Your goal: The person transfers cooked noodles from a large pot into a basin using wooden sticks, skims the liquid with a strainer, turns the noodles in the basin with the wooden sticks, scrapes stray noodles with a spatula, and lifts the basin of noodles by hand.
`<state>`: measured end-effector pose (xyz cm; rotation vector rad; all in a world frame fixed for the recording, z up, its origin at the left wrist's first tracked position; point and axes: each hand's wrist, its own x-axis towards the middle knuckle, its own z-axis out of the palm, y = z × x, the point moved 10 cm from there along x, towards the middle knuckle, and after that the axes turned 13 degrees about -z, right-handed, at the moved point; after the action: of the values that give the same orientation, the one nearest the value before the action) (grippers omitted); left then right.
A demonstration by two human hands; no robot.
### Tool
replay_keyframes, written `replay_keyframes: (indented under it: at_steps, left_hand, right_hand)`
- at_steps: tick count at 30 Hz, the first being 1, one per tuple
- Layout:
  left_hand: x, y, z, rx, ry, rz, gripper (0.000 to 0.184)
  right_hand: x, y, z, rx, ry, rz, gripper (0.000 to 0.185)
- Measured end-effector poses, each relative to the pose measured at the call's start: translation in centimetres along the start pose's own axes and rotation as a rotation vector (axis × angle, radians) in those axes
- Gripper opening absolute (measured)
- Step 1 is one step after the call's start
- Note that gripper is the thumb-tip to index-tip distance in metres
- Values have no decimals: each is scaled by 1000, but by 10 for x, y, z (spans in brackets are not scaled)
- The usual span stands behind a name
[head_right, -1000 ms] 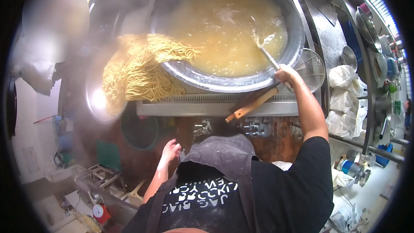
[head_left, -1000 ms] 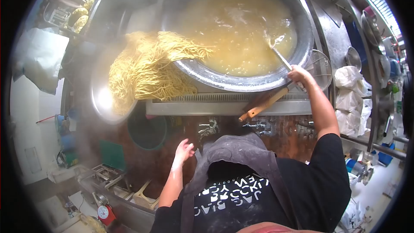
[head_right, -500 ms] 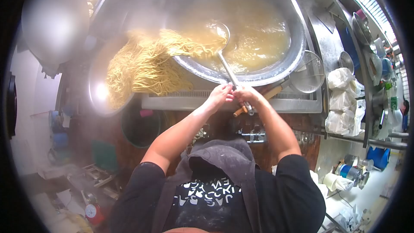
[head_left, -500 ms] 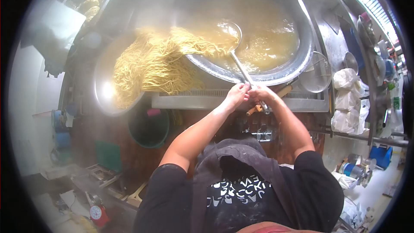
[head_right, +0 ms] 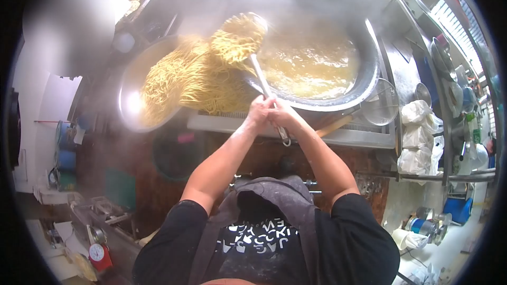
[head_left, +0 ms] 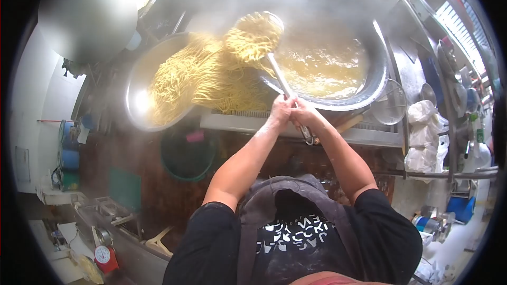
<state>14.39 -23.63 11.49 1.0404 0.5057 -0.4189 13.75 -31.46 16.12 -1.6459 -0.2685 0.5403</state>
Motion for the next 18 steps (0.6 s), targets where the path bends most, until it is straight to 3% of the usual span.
replay_keyframes:
  at_steps: [2, 4, 5, 6, 8, 9, 11, 14, 18]
  left_hand:
    - [-29, 30, -23, -8, 60, 62, 21]
    - [-28, 56, -62, 133, 49, 361, 24]
    - [-4, 47, -88, -229, -15, 209, 21]
    - [-55, 83, -79, -226, 46, 296, 22]
    - [-21, 77, -124, -230, 31, 240, 24]
    - [-22, 76, -139, -135, 93, 202, 26]
    - [-21, 81, -163, 53, 210, 138, 31]
    - [-77, 95, -141, 168, 277, 183, 40]
    - [-93, 44, -175, 127, 198, 117, 39]
  right_hand:
    - [17, -25, 28, -113, -65, -88, 22]
    - [31, -59, 60, -255, -60, -194, 22]
    - [45, -62, 80, -321, -132, -241, 23]
    - [59, -63, 92, -490, -83, -289, 23]
    - [77, -68, 114, -716, -20, -386, 26]
    - [83, -68, 121, -756, -75, -298, 23]
    - [82, -77, 123, -792, -84, -382, 24]
    - [82, -58, 90, -893, 10, -321, 29]
    - [54, -44, -29, -756, 296, -297, 37]
